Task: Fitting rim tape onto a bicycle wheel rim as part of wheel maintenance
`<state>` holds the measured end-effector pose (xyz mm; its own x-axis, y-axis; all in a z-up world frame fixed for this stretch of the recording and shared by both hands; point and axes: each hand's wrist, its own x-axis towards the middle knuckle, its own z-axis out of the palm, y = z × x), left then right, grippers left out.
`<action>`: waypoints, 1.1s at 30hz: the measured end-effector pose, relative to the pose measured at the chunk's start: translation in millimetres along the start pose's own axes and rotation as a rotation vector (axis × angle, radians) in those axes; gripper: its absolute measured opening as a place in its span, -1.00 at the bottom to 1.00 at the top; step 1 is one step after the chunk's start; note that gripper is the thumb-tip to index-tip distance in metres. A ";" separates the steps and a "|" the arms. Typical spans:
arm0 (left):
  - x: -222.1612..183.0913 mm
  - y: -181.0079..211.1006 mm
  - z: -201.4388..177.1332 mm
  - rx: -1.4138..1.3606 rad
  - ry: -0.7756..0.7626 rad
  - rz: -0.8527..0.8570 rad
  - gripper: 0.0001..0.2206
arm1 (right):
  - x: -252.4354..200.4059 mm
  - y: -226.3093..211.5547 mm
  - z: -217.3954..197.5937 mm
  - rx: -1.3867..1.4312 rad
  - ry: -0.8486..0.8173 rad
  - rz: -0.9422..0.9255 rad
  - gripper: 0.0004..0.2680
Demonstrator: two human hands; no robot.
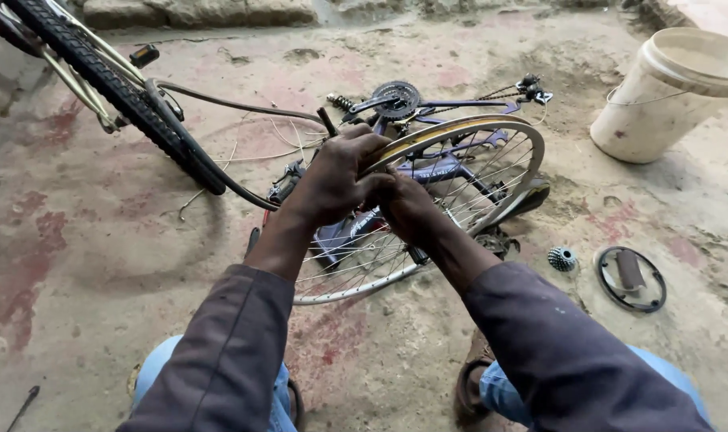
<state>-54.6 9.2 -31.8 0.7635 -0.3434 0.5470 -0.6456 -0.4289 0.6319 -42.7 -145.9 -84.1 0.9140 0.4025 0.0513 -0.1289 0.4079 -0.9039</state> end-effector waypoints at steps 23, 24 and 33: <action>46.0 11.6 6.4 0.462 -0.062 -0.521 -0.75 | 35.2 59.7 21.1 -0.353 0.649 -0.740 -0.90; 49.6 6.1 9.3 0.487 -0.058 -0.503 -0.76 | 35.2 53.4 23.4 -0.414 0.705 -0.747 -0.94; 59.0 -2.2 6.6 0.435 -0.032 -0.486 -0.76 | 57.7 56.1 22.5 -0.564 0.755 -0.837 -0.75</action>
<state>-8.0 -15.6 -4.5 0.9710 -0.0470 0.2346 -0.1661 -0.8382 0.5194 -5.8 -81.4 -122.3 0.6519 -0.4533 0.6079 0.6061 -0.1703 -0.7770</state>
